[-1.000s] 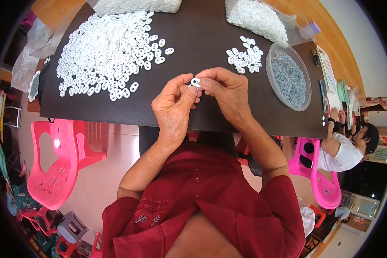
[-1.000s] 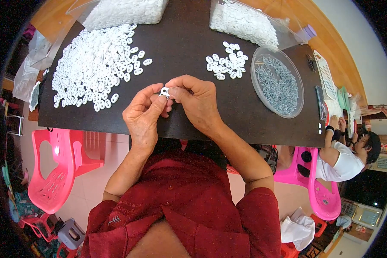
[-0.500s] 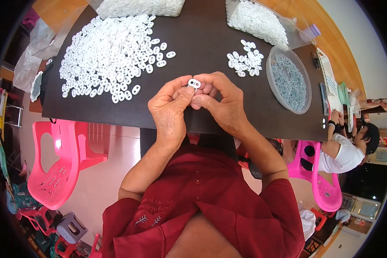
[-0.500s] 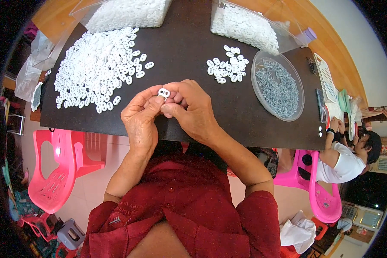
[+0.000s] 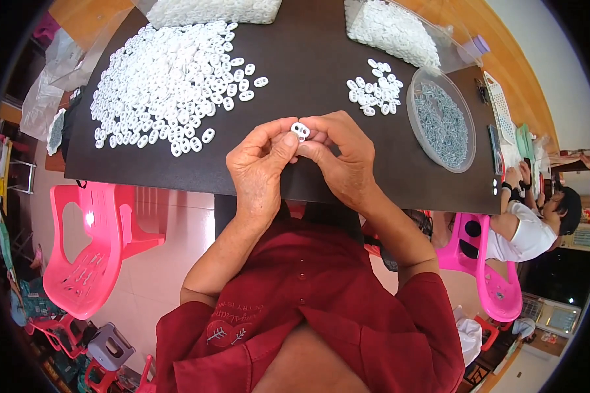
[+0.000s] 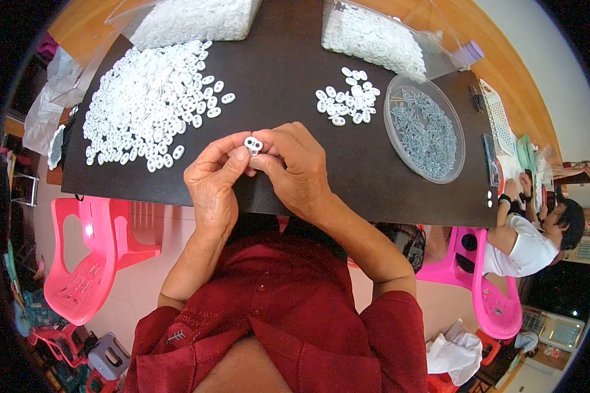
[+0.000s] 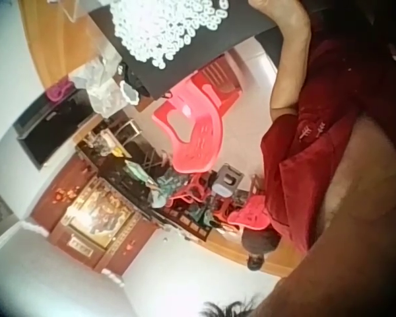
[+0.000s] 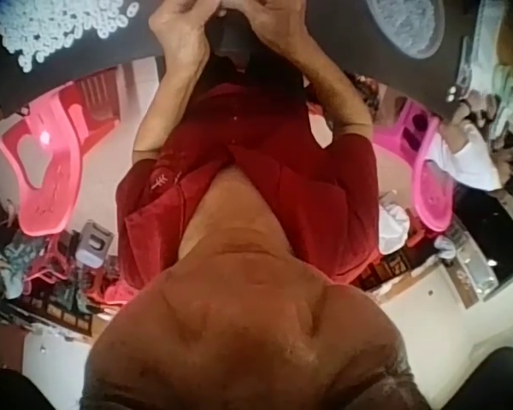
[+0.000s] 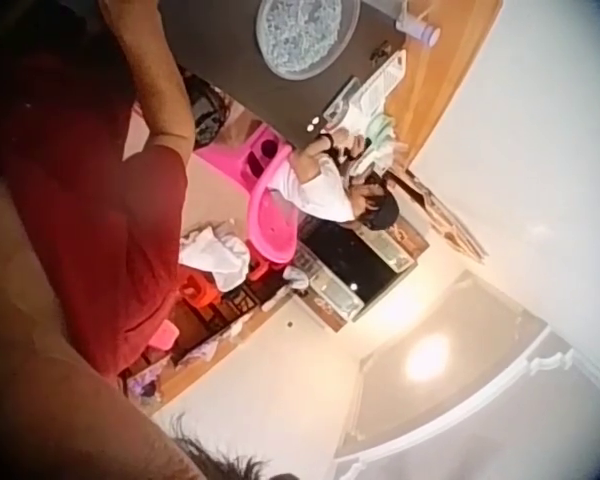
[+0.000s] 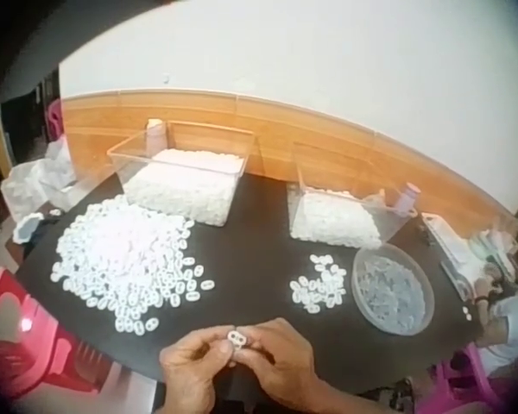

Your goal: The person is manually assembling small white plastic components by inserting small grey pins into them.

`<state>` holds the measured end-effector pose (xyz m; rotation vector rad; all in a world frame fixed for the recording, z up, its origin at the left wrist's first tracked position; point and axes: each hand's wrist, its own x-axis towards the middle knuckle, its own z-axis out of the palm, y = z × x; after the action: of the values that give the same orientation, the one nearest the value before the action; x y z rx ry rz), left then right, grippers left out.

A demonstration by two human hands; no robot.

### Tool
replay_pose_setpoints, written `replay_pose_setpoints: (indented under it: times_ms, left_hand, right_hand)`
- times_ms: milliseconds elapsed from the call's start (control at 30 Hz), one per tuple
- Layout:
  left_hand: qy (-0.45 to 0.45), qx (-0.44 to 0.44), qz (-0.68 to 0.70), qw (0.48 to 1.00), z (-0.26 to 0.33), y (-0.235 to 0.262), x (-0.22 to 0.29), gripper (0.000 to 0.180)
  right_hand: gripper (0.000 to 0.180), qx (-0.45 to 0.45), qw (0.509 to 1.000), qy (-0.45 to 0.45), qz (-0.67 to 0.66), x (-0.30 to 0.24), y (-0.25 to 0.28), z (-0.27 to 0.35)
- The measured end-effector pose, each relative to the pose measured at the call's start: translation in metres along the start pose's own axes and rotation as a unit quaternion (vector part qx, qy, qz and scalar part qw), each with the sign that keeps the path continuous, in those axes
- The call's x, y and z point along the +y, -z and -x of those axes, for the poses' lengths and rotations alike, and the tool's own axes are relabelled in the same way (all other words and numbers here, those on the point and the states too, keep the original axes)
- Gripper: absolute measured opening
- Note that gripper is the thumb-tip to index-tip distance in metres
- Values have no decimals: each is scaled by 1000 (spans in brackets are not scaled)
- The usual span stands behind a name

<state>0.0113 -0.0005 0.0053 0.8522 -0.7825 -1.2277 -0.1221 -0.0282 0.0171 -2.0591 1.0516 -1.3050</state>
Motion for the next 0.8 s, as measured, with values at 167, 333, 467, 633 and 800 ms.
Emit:
replay_pose_setpoints:
  times_ms: [167, 333, 467, 633, 800]
  left_hand:
    - [-19, -10, -6, 1000, 0, 1, 0, 22]
    - [-36, 1, -14, 999, 2, -1, -5, 22]
    - [-64, 9, -4, 998, 4, -2, -10, 22]
    - [-91, 17, 11, 996, 4, -6, -13, 21]
    - [-94, 20, 24, 995, 4, -8, -12, 20]
  right_hand:
    - [35, -17, 1000, 16, 5, -2, 1, 0]
    - [35, 5, 1000, 16, -1, -4, -2, 2]
    - [33, 15, 999, 31, 13, -9, -3, 1]
    - [30, 41, 997, 69, 21, -6, -7, 2]
    - [29, 54, 995, 85, 29, -5, -8, 1]
